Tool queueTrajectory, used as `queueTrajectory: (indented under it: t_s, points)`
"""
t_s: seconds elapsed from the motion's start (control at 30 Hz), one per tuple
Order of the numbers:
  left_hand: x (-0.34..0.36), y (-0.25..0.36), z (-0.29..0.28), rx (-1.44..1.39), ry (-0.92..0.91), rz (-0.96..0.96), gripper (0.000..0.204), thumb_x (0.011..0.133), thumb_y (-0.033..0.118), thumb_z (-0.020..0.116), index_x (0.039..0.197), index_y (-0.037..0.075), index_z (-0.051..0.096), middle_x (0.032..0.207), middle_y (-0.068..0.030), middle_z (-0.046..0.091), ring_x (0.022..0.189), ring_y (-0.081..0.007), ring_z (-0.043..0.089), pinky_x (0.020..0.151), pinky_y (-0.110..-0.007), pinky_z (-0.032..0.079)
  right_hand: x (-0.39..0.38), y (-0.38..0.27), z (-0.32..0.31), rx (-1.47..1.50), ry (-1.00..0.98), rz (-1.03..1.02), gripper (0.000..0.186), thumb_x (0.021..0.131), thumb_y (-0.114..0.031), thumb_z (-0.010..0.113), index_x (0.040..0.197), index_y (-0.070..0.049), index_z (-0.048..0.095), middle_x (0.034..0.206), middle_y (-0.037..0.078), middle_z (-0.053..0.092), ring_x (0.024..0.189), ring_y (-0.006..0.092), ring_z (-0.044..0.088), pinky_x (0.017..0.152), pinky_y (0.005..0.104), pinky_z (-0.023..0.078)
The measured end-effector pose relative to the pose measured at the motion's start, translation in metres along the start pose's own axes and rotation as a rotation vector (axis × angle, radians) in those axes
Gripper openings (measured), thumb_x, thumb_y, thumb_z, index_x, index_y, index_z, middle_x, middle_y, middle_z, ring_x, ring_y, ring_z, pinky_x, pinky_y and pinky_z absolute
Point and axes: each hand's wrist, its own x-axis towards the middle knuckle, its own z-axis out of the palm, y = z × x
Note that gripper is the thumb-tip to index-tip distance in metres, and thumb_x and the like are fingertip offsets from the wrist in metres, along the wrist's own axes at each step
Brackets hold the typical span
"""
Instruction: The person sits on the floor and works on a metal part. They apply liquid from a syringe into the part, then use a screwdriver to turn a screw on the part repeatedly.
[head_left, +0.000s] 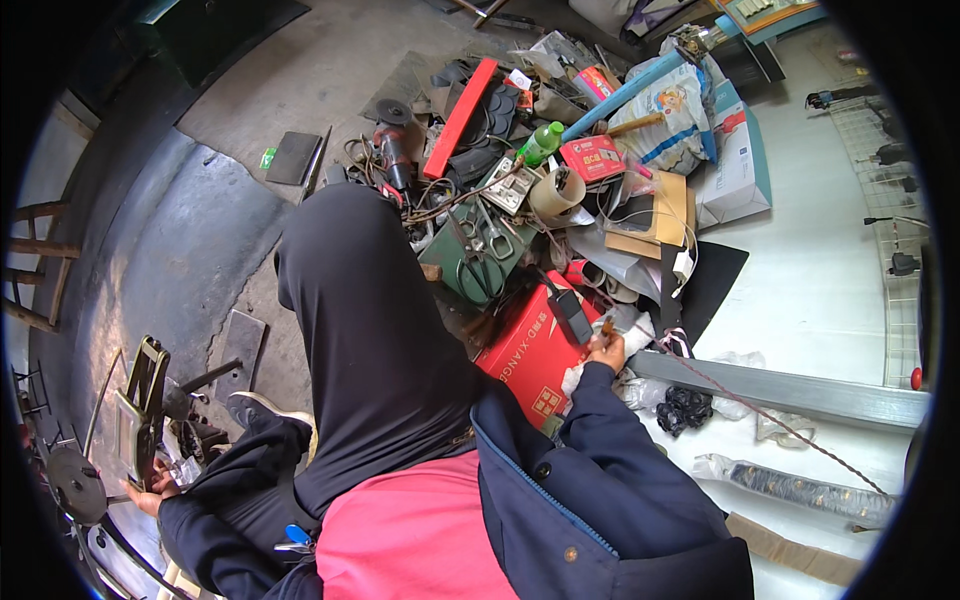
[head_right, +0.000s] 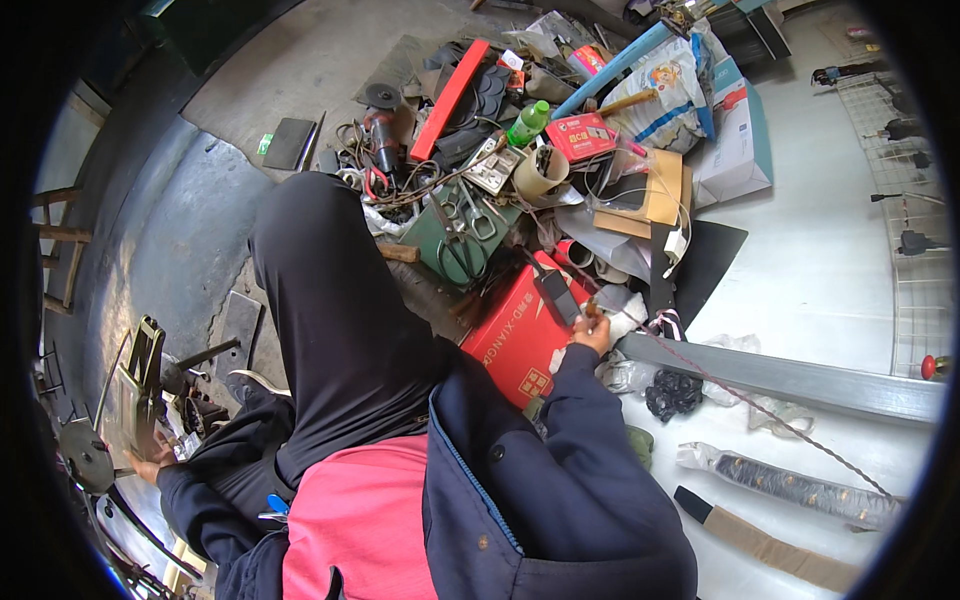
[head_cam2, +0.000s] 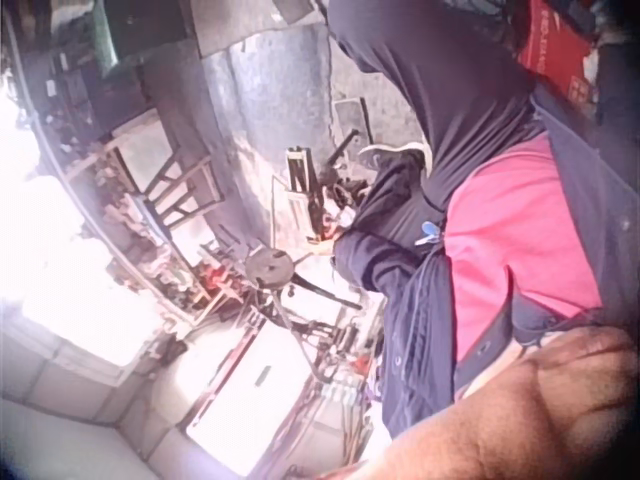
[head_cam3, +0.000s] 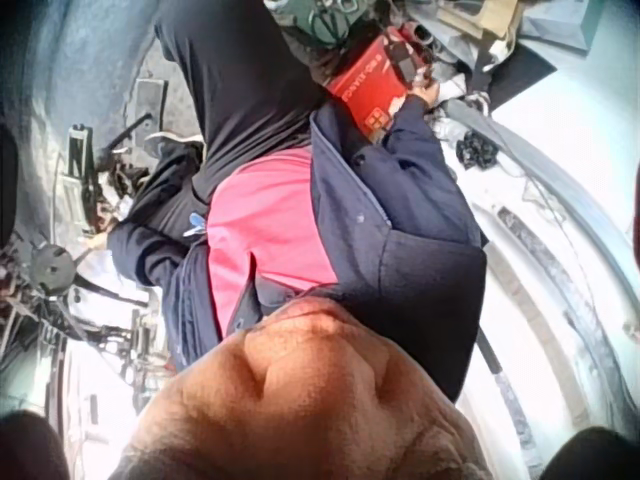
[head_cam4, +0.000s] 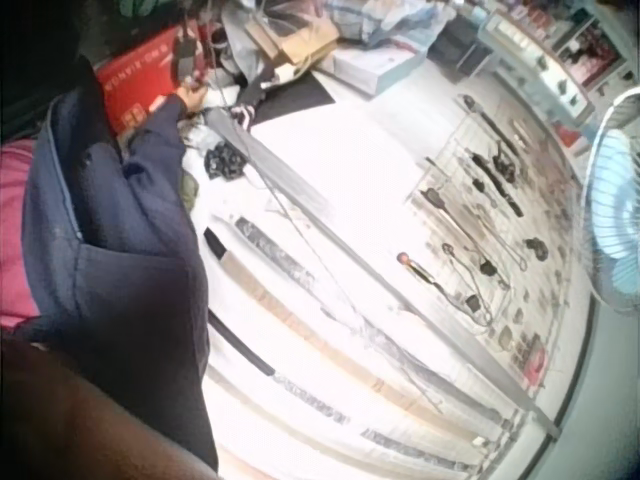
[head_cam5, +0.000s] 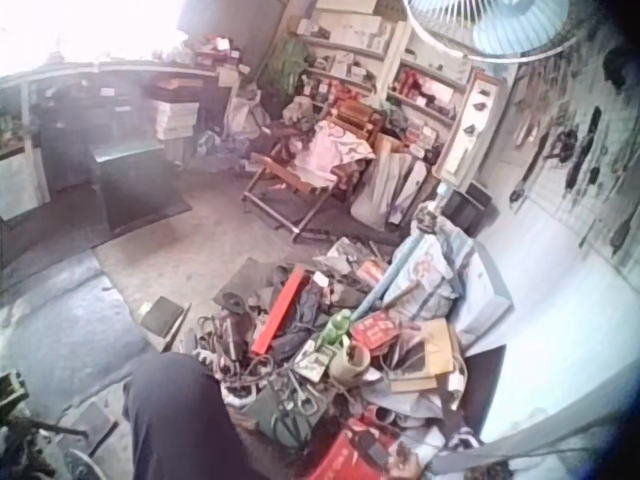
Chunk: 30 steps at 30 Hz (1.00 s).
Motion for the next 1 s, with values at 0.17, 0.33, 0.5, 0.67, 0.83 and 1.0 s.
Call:
queueTrajectory:
  t_s: [0.17,0.33,0.5,0.67,0.83,1.0]
  points:
    - [0.005,0.004,-0.002,0.039,0.038,0.029,0.055,0.1,0.053,0.069,0.127,0.005,0.072,0.115,-0.0136,0.078,0.102,-0.0345,0.071,0.085,-0.049,0.059,0.059,-0.012,0.034,0.196,0.097,0.013,0.046,0.088,-0.008,0.088,0.129,-0.003,0.065,0.084,0.0,0.065,0.059,0.0065,0.049,0.053,0.0258,0.042]
    - [0.01,0.006,-0.007,0.042,0.056,0.013,0.054,0.1,0.052,0.07,0.128,0.006,0.072,0.117,-0.0129,0.078,0.104,-0.0336,0.071,0.084,-0.05,0.06,0.091,-0.02,0.068,0.139,0.113,-0.116,0.031,0.088,-0.005,0.088,0.116,-0.001,0.075,0.086,0.001,0.069,0.066,0.0074,0.058,0.055,0.025,0.047]
    - [0.01,0.008,-0.014,0.041,0.009,0.006,0.054,0.097,0.048,0.072,0.132,0.007,0.069,0.13,-0.0103,0.071,0.118,-0.0318,0.064,0.097,-0.051,0.056,0.099,-0.017,0.087,0.269,0.103,-0.095,0.032,0.089,0.003,0.083,0.119,0.001,0.073,0.088,0.004,0.07,0.066,0.0079,0.061,0.059,0.0237,0.054]
    - [0.012,0.011,-0.02,0.034,0.009,-0.008,0.057,0.097,0.053,0.072,0.128,0.005,0.07,0.126,-0.0106,0.072,0.117,-0.0307,0.064,0.095,-0.049,0.055,0.099,-0.027,0.085,0.222,0.121,-0.103,0.032,0.09,0.002,0.083,0.119,0.0,0.071,0.089,0.003,0.069,0.064,0.0075,0.06,0.058,0.0227,0.051]
    - [0.003,0.009,-0.013,0.025,0.034,-0.009,0.056,0.097,0.052,0.071,0.126,0.004,0.07,0.124,-0.0115,0.071,0.112,-0.031,0.063,0.094,-0.049,0.055,0.108,-0.03,0.086,0.271,0.06,-0.144,0.039,0.089,0.003,0.083,0.126,0.002,0.069,0.095,0.006,0.069,0.072,0.0097,0.063,0.063,0.0231,0.054]
    - [-0.024,0.008,-0.001,0.038,0.051,0.022,0.056,0.099,0.051,0.069,0.13,0.004,0.067,0.129,-0.0125,0.067,0.115,-0.0329,0.06,0.094,-0.049,0.055,0.112,-0.001,0.103,0.163,0.125,-0.069,0.052,0.086,0.012,0.08,0.135,0.005,0.066,0.098,0.006,0.069,0.082,0.0123,0.065,0.075,0.0266,0.055]
